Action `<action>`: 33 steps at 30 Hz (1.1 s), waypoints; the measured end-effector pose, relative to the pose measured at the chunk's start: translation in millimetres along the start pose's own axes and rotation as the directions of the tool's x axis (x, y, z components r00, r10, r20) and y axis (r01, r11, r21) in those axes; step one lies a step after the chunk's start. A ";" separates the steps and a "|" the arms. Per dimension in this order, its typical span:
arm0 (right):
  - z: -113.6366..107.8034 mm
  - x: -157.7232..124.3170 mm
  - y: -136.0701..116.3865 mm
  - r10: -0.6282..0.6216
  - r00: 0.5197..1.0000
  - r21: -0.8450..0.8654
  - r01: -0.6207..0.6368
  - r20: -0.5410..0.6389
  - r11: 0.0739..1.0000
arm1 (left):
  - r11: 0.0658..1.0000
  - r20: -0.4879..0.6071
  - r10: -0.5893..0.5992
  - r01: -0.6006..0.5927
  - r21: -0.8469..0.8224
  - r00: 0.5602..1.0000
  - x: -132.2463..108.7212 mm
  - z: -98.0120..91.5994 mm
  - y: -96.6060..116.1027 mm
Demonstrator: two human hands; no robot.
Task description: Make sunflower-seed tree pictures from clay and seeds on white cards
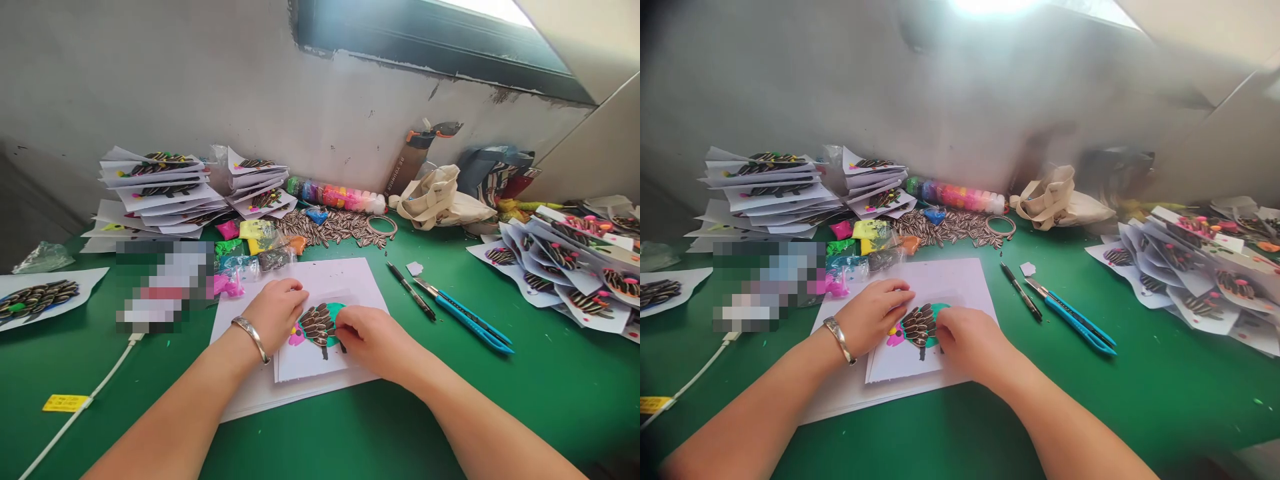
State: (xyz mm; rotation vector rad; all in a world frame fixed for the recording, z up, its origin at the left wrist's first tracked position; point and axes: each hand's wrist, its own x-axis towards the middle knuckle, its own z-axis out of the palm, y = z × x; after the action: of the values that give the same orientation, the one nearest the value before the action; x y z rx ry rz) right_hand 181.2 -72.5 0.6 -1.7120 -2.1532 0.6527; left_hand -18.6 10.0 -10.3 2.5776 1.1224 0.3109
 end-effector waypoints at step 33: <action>-52.2 104.7 113.2 0.090 0.953 -0.470 -0.223 -0.289 0.854 | 0.998 0.051 -0.053 0.054 -0.018 0.997 -0.6 -4.5 2.7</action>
State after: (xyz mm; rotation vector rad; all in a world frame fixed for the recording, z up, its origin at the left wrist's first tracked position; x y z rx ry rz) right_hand 276.8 57.8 -19.1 -2.1074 -2.1218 -0.1217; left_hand -18.6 8.6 -5.1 2.5191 1.1629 0.2414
